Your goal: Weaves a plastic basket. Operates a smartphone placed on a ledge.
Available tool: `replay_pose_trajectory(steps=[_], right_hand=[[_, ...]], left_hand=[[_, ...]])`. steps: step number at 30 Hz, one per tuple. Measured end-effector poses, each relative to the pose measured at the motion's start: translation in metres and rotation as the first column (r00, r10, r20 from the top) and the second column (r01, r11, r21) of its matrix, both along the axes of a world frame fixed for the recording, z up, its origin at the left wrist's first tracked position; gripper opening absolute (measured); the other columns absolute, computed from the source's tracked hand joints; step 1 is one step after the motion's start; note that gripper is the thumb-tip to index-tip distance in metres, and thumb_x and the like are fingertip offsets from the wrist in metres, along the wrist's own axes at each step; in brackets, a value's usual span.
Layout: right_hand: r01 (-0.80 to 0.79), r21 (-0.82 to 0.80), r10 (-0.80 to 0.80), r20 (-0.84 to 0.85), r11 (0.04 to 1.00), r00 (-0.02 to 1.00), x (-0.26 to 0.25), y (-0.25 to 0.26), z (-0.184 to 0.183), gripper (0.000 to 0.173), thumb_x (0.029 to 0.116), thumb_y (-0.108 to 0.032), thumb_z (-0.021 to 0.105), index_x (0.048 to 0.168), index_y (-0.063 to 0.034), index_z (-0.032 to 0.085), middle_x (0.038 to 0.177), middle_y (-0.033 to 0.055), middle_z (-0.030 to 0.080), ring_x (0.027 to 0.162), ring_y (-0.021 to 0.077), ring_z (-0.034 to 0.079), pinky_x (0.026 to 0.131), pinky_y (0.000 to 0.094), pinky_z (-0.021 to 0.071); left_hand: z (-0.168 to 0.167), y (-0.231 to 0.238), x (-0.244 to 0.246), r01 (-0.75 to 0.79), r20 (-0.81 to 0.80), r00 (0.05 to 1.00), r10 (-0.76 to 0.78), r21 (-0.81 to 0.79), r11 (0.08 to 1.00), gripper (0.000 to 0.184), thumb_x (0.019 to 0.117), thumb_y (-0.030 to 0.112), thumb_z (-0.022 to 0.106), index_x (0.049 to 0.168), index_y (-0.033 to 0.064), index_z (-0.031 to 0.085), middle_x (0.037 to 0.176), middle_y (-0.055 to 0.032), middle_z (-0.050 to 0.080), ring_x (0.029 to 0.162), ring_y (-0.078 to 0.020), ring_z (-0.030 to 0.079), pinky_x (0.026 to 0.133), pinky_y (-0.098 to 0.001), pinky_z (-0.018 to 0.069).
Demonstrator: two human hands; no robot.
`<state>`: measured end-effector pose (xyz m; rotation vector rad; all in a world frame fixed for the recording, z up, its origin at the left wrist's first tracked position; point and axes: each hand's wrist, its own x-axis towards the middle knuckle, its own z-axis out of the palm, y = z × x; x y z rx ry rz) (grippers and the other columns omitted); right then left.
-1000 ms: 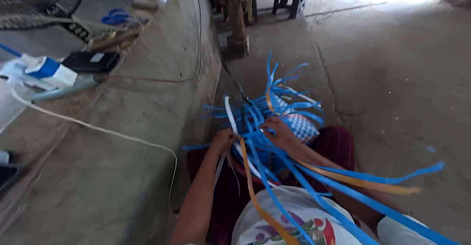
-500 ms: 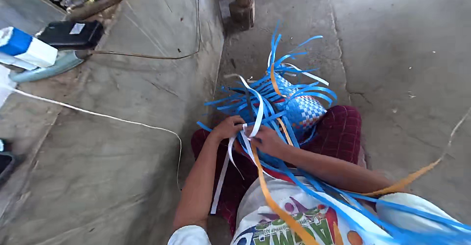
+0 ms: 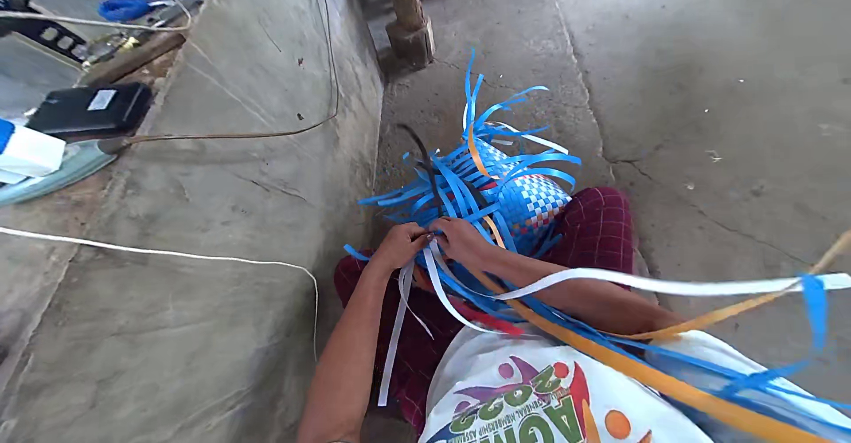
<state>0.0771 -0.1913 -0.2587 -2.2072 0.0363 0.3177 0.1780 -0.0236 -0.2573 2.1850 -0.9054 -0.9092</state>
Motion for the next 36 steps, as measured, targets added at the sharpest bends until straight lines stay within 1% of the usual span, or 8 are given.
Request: replay_pose_trajectory(steps=[4, 7, 11, 17, 21, 28, 32, 36], right_hand=[[-0.043, -0.001, 0.043, -0.025, 0.999, 0.999, 0.004, -0.001, 0.0, 0.028, 0.1042, -0.009, 0.051, 0.127, 0.0032, 0.062, 0.128, 0.0237, 0.064, 0.119, 0.0362, 0.063, 0.104, 0.0496, 0.0485], [-0.086, 0.015, 0.086, -0.009, 0.996, 0.996, 0.005, -0.002, -0.005, 0.028, 0.104, -0.008, 0.051, 0.126, 0.0043, 0.062, 0.127, 0.0249, 0.064, 0.118, 0.0374, 0.063, 0.103, 0.051, 0.0484], [-0.062, 0.053, 0.06, 0.045, 0.997, 0.997, 0.0, -0.007, -0.01, 0.027, 0.102, -0.002, 0.049, 0.124, 0.0045, 0.063, 0.124, 0.024, 0.065, 0.113, 0.0355, 0.065, 0.101, 0.048, 0.0495], [0.068, 0.069, -0.066, -0.029, 0.995, 0.997, -0.001, -0.006, -0.008, 0.025, 0.1028, -0.006, 0.05, 0.123, 0.0045, 0.062, 0.115, 0.023, 0.066, 0.105, 0.0333, 0.066, 0.095, 0.0472, 0.0514], [0.115, 0.093, -0.111, -0.049, 0.989, 0.993, 0.003, -0.005, -0.011, 0.026, 0.1022, -0.004, 0.05, 0.124, 0.0049, 0.06, 0.114, 0.0229, 0.067, 0.106, 0.0327, 0.067, 0.096, 0.0459, 0.0518], [0.389, 0.582, -0.379, -0.146, 0.714, 0.914, -0.017, -0.015, -0.018, 0.028, 0.1059, -0.012, 0.054, 0.131, 0.0005, 0.057, 0.114, 0.0152, 0.066, 0.071, 0.0144, 0.068, 0.061, 0.029, 0.0587], [0.214, 0.474, -0.324, 0.164, 0.854, 0.932, -0.042, -0.01, -0.036, 0.018, 0.0963, -0.013, 0.066, 0.106, 0.0004, 0.074, 0.103, 0.0127, 0.065, 0.081, 0.0094, 0.063, 0.071, 0.0218, 0.0551], [0.138, 0.333, -0.247, 0.313, 0.933, 0.917, -0.051, -0.006, -0.062, 0.019, 0.0949, -0.014, 0.067, 0.107, -0.0044, 0.079, 0.102, 0.0146, 0.067, 0.095, 0.015, 0.062, 0.089, 0.0267, 0.052]], left_hand=[[0.019, 0.005, -0.001, 0.127, 0.15, 0.978, -0.144, 0.117, 0.985, 0.029, 0.1046, 0.015, 0.056, 0.123, -0.0027, 0.069, 0.117, -0.0227, 0.067, 0.11, -0.0326, 0.065, 0.102, -0.0474, 0.049], [0.016, 0.014, -0.003, 0.31, 0.5, 0.812, -0.3, 0.064, 0.948, 0.023, 0.1019, 0.008, 0.056, 0.112, 0.0037, 0.076, 0.107, -0.0227, 0.069, 0.096, -0.0394, 0.07, 0.086, -0.058, 0.0553], [-0.022, 0.017, -0.002, 0.237, 0.853, 0.521, 0.034, -0.183, 0.954, 0.019, 0.0954, 0.029, 0.069, 0.093, 0.0136, 0.079, 0.098, -0.0152, 0.071, 0.103, -0.0383, 0.067, 0.1, -0.0613, 0.0445], [-0.014, -0.005, -0.029, -0.23, 0.287, 0.924, 0.254, -0.113, 0.967, 0.028, 0.1037, 0.016, 0.058, 0.104, -0.0064, 0.075, 0.104, -0.0208, 0.073, 0.104, -0.032, 0.069, 0.099, -0.05, 0.0506], [-0.007, -0.019, -0.052, -0.413, 0.084, 0.903, 0.421, -0.1, 0.905, 0.031, 0.1068, 0.02, 0.053, 0.117, -0.006, 0.068, 0.108, -0.0196, 0.071, 0.102, -0.026, 0.068, 0.097, -0.0436, 0.052], [-0.043, -0.013, -0.06, -0.425, 0.159, 0.857, 0.491, -0.323, 0.846, 0.026, 0.1032, 0.011, 0.056, 0.119, -0.0031, 0.071, 0.104, -0.0187, 0.074, 0.098, -0.0265, 0.072, 0.092, -0.0451, 0.0553], [-0.04, -0.011, -0.053, -0.424, 0.116, 0.867, 0.485, -0.339, 0.839, 0.024, 0.1018, 0.01, 0.057, 0.117, 0.0004, 0.073, 0.102, -0.0147, 0.075, 0.092, -0.0178, 0.071, 0.088, -0.0371, 0.0557], [-0.031, -0.019, -0.052, -0.395, -0.041, 0.917, 0.398, -0.253, 0.883, 0.03, 0.1058, 0.01, 0.047, 0.123, -0.0009, 0.069, 0.112, -0.0152, 0.073, 0.104, -0.0175, 0.069, 0.097, -0.0368, 0.0529]])
